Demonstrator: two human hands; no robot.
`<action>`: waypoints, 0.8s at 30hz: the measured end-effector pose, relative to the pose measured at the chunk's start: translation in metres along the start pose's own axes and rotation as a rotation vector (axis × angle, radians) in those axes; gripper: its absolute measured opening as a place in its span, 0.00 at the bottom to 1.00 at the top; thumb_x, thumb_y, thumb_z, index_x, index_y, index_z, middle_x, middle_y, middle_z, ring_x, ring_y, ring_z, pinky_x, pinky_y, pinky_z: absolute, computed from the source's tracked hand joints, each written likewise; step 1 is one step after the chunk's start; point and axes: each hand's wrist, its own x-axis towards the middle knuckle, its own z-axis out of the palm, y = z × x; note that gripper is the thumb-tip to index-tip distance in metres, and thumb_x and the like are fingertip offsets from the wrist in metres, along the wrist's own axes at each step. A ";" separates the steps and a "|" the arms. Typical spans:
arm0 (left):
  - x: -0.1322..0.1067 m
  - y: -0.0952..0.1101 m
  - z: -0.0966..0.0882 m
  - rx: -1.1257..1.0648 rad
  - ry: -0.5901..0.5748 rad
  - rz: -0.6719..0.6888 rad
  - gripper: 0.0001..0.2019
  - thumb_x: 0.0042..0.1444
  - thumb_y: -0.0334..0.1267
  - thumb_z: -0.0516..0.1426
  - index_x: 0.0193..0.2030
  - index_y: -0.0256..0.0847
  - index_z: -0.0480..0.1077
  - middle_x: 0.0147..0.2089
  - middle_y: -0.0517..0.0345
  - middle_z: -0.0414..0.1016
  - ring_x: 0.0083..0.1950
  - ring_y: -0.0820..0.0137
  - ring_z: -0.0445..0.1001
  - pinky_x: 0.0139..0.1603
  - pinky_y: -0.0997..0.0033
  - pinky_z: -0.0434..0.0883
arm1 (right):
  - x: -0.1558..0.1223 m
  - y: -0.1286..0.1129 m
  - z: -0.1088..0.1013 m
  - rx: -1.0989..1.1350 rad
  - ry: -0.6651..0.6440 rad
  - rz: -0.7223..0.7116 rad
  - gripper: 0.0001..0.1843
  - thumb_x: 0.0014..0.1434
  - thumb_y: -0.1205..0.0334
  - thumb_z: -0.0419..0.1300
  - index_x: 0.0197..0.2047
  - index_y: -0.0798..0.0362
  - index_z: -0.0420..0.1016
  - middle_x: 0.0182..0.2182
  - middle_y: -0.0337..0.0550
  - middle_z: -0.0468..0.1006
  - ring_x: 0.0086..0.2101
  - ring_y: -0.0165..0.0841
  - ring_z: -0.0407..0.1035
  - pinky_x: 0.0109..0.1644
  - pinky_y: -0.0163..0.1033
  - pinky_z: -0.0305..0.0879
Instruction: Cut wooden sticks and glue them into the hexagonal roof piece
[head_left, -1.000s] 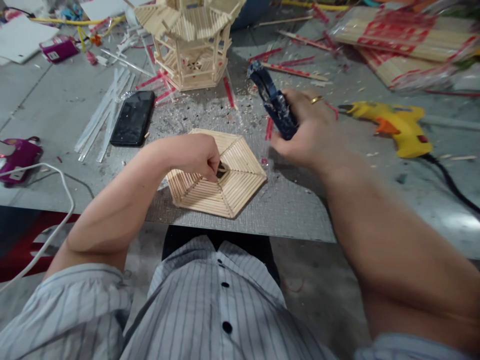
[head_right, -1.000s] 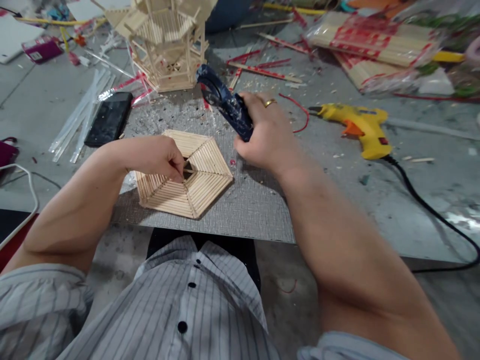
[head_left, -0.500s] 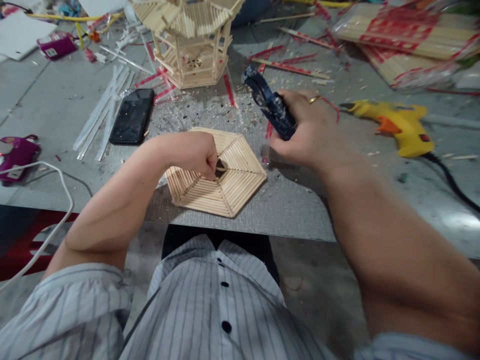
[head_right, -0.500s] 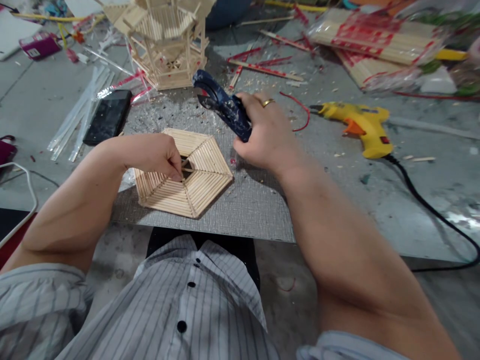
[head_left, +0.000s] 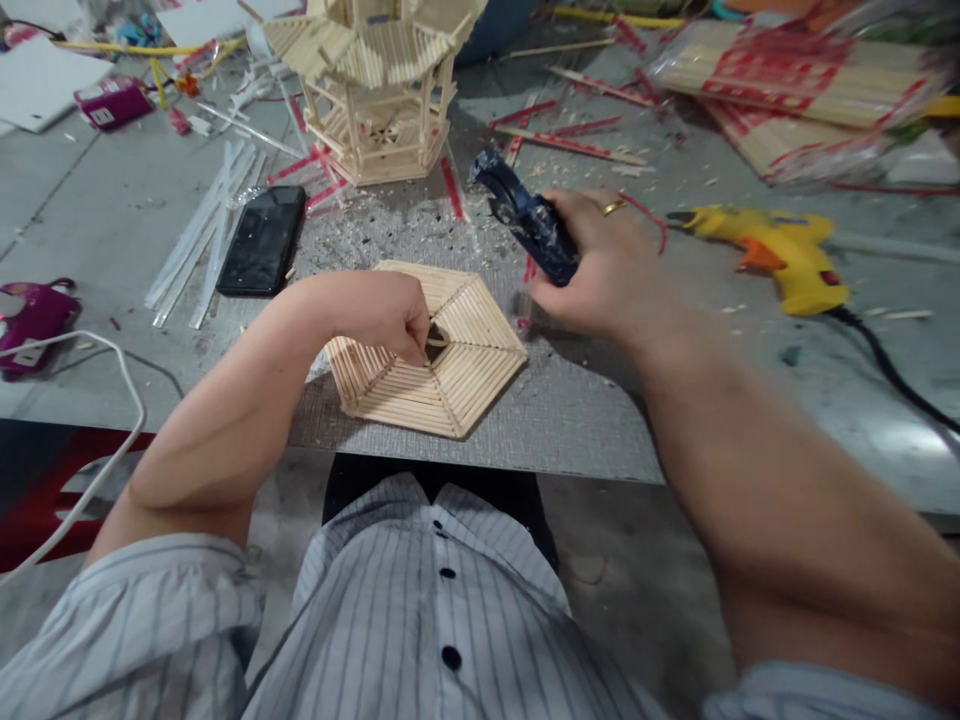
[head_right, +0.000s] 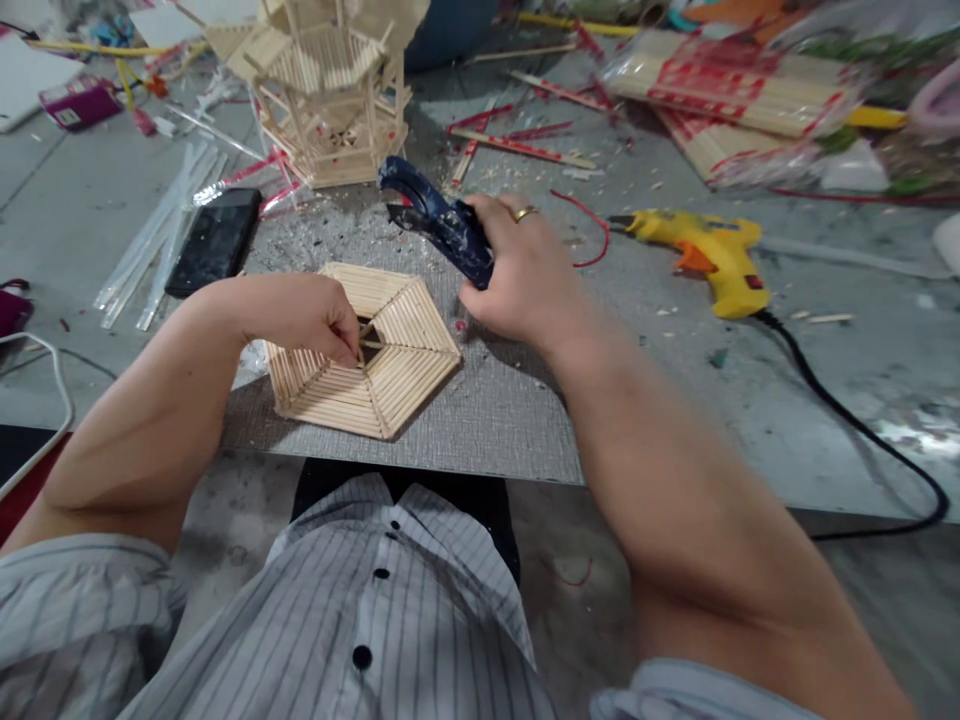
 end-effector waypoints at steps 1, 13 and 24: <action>0.000 0.000 -0.001 -0.010 0.021 0.013 0.05 0.48 0.37 0.62 0.29 0.40 0.79 0.24 0.63 0.77 0.28 0.76 0.71 0.35 0.77 0.61 | 0.000 0.001 0.001 -0.005 0.031 0.010 0.34 0.46 0.65 0.57 0.58 0.46 0.57 0.54 0.52 0.69 0.55 0.49 0.63 0.60 0.58 0.59; 0.021 -0.006 0.010 -0.857 0.890 0.269 0.09 0.51 0.33 0.63 0.24 0.36 0.69 0.20 0.64 0.69 0.15 0.85 0.57 0.15 0.81 0.54 | -0.001 -0.012 -0.005 0.006 0.065 -0.029 0.36 0.47 0.67 0.55 0.61 0.48 0.57 0.55 0.53 0.68 0.56 0.51 0.62 0.55 0.60 0.62; 0.025 0.002 0.015 -1.022 0.860 0.307 0.12 0.50 0.33 0.65 0.23 0.36 0.65 0.18 0.66 0.68 0.15 0.86 0.57 0.15 0.84 0.55 | 0.000 -0.020 -0.001 0.004 -0.002 -0.081 0.35 0.48 0.66 0.57 0.61 0.50 0.57 0.54 0.55 0.67 0.55 0.49 0.62 0.56 0.58 0.63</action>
